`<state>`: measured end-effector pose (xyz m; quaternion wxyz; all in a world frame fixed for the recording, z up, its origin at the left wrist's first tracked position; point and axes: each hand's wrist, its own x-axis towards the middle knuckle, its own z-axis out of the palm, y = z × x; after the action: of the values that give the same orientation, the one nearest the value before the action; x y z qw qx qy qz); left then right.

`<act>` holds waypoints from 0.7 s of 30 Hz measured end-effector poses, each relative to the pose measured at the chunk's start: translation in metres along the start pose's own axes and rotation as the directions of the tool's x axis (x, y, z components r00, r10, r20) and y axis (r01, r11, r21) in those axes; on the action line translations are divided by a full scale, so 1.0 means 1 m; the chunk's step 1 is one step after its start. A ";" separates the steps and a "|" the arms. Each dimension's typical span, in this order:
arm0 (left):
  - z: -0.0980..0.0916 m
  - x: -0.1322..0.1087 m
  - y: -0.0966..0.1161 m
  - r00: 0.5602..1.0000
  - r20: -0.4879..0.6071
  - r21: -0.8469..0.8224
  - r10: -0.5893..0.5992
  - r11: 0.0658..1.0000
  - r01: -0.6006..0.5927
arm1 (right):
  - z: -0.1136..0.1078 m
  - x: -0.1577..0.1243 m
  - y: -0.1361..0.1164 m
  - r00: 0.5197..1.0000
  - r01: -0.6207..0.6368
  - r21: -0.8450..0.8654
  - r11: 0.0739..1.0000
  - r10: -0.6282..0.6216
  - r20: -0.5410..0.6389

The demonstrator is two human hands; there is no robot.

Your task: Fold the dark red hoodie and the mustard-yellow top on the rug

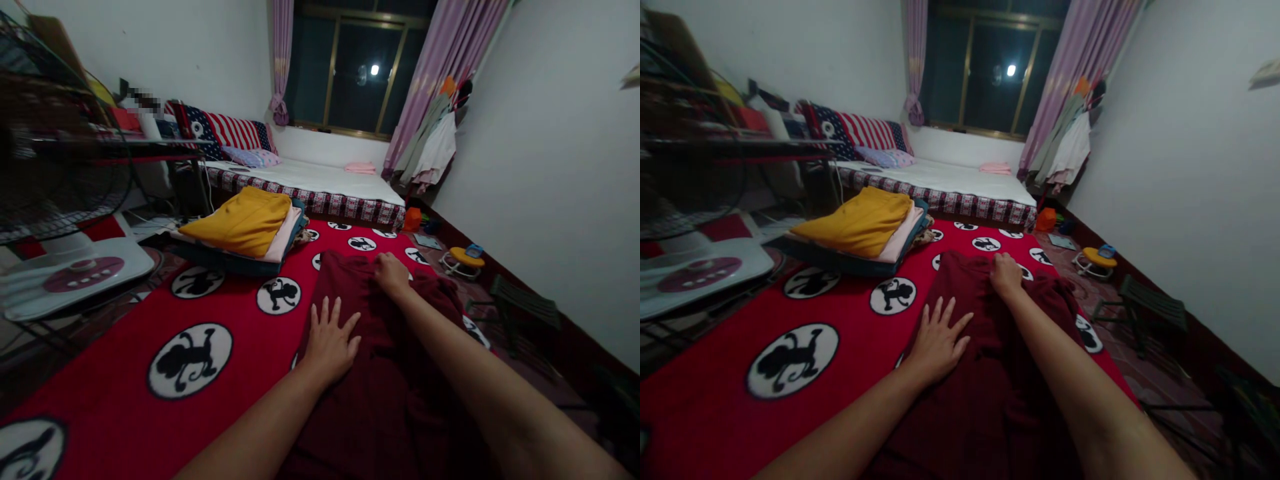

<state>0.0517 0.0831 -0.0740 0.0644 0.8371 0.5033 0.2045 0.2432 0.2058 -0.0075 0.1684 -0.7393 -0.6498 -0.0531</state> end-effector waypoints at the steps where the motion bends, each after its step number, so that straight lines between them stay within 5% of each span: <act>1: -0.001 0.000 0.000 1.000 0.007 -0.002 -0.002 1.000 0.002 | 0.004 0.006 -0.016 0.999 0.038 0.045 0.998 -0.038 -0.003; 5: -0.001 0.000 0.000 1.000 0.022 0.000 0.006 1.000 -0.006 | 0.032 0.024 -0.071 0.994 0.087 0.173 0.981 -0.097 0.052; 9: -0.001 0.000 -0.002 0.999 0.040 -0.023 0.011 1.000 -0.010 | 0.057 0.037 -0.098 0.992 0.061 0.256 0.965 -0.086 0.088; 16: 0.002 0.003 -0.003 0.999 0.035 -0.065 -0.005 0.998 0.007 | 0.084 0.044 -0.109 0.992 0.120 0.369 0.922 -0.123 -0.014; 21: 0.001 0.005 -0.002 0.998 0.035 -0.032 -0.054 0.998 0.055 | 0.086 0.051 -0.103 0.970 0.178 0.431 0.885 -0.231 0.074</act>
<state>0.0524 0.0881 -0.0743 0.0925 0.8253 0.5212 0.1965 0.1380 0.2911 -0.0546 0.2770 -0.6147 -0.7293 0.1164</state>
